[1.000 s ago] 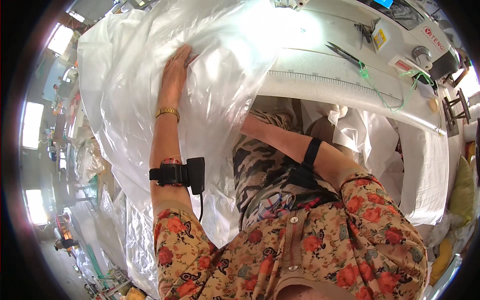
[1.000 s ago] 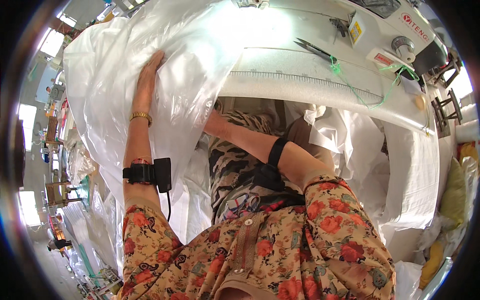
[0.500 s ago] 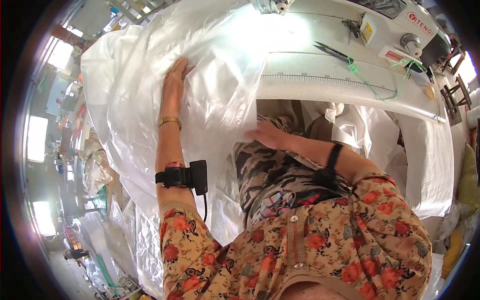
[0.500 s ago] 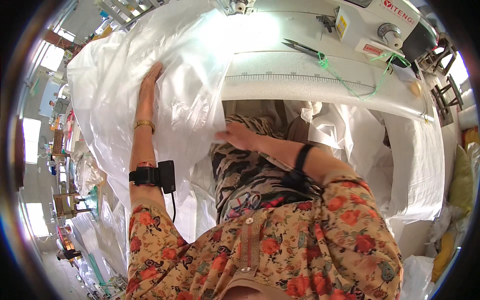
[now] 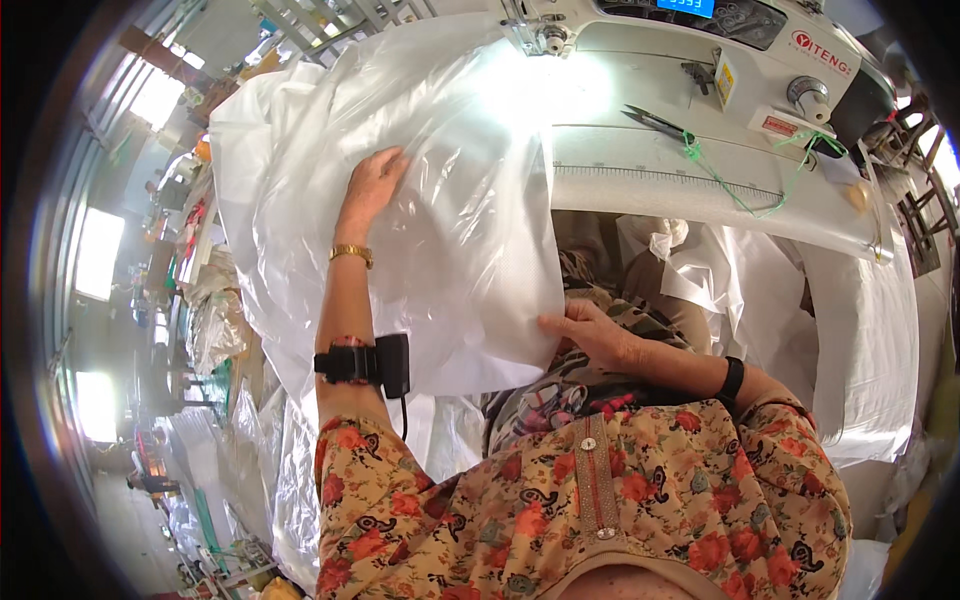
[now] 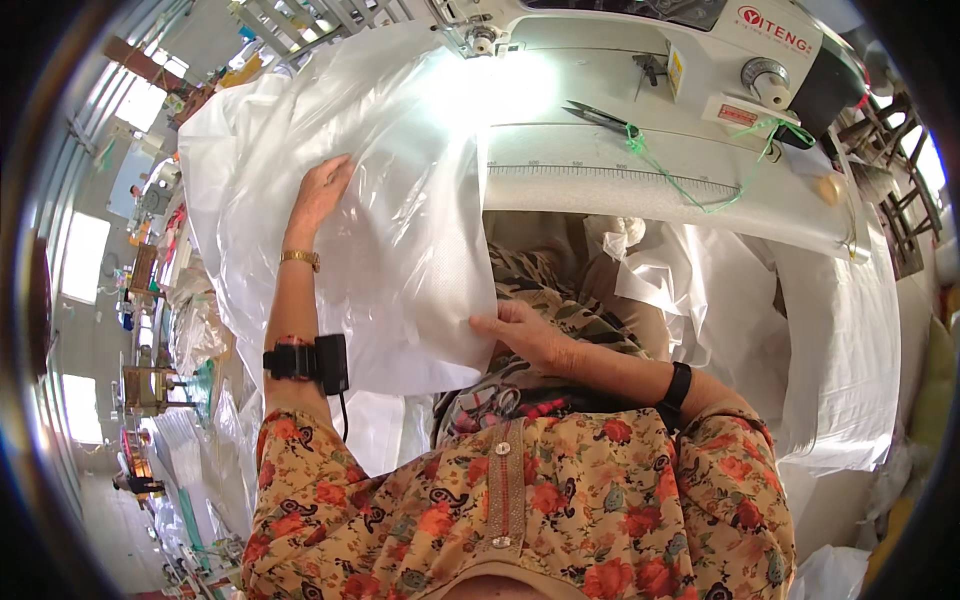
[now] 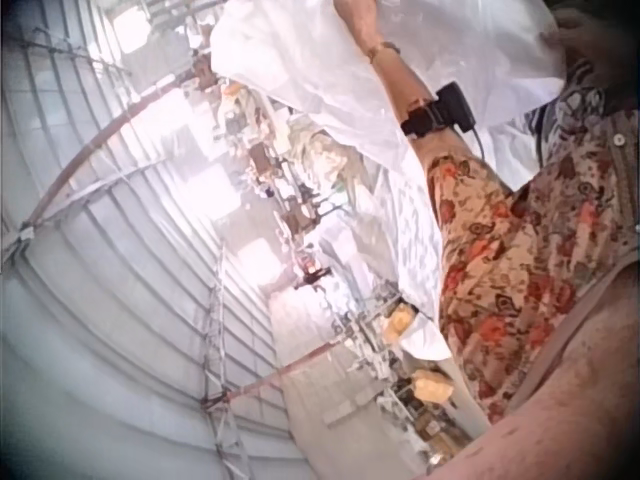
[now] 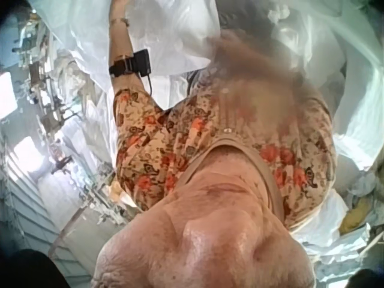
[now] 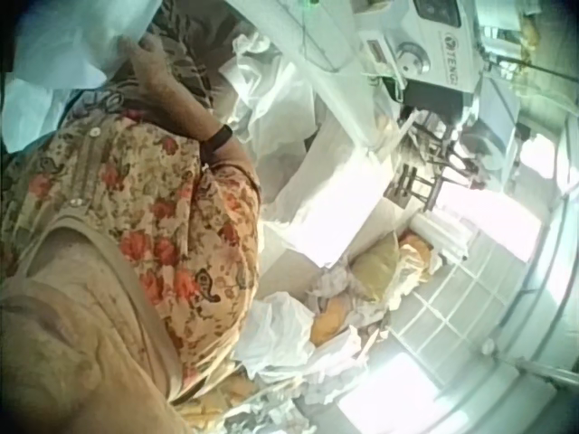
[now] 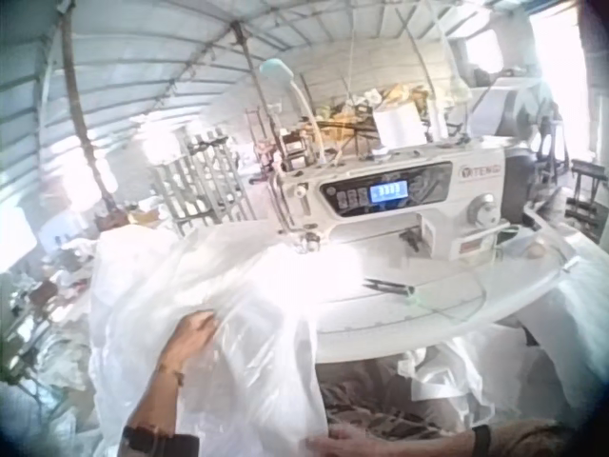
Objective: Sewing edges of large white plastic sheets using an industrial sewing machine.
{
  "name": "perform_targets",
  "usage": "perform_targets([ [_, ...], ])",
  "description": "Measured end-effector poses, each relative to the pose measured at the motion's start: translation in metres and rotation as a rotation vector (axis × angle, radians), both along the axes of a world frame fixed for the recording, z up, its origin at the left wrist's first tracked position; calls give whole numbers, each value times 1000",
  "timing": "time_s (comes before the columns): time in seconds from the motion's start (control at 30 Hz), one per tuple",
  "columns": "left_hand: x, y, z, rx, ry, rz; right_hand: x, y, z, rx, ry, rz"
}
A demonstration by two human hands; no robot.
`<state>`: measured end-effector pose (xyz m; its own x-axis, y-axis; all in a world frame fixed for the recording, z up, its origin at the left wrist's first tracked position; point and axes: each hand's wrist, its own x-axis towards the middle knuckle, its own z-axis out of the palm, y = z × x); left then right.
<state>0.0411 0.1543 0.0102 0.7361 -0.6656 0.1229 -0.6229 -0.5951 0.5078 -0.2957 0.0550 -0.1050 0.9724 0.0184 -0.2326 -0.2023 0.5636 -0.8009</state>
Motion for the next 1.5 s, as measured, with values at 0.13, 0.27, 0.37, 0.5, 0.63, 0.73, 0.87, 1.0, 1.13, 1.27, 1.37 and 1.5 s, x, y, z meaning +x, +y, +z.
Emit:
perform_targets([
  [0.13,-88,4,27,-255,54,-206,7,-1,-7,-22,-77,-16],
  [0.27,-175,36,-2,-301,-154,-339,3,8,-4,32,-13,-30],
  [0.37,-211,46,-11,-178,-112,-218,1,6,-12,59,-37,-77],
  [0.5,-232,66,-18,-136,79,-57,0,3,-19,5,6,-38],
  [0.63,-228,89,-46,-195,219,-44,0,9,-22,25,3,-102],
  [0.73,-224,96,-48,-298,199,-24,1,9,-21,43,75,-121],
  [0.87,-242,83,-22,-261,-195,-2,-1,9,-14,90,60,-96],
  [1.0,-238,99,-34,-92,-374,-77,-2,13,-12,50,65,-62],
  [1.13,-239,103,-10,-245,-278,-137,-3,8,-11,90,61,-71],
  [1.27,-229,122,-21,-237,-149,-151,-1,11,-8,52,86,-67],
  [1.37,-227,125,-23,-220,31,-125,0,11,-12,-27,111,-265],
  [1.5,-232,124,-25,-407,428,-57,4,0,-16,-249,53,-514],
])
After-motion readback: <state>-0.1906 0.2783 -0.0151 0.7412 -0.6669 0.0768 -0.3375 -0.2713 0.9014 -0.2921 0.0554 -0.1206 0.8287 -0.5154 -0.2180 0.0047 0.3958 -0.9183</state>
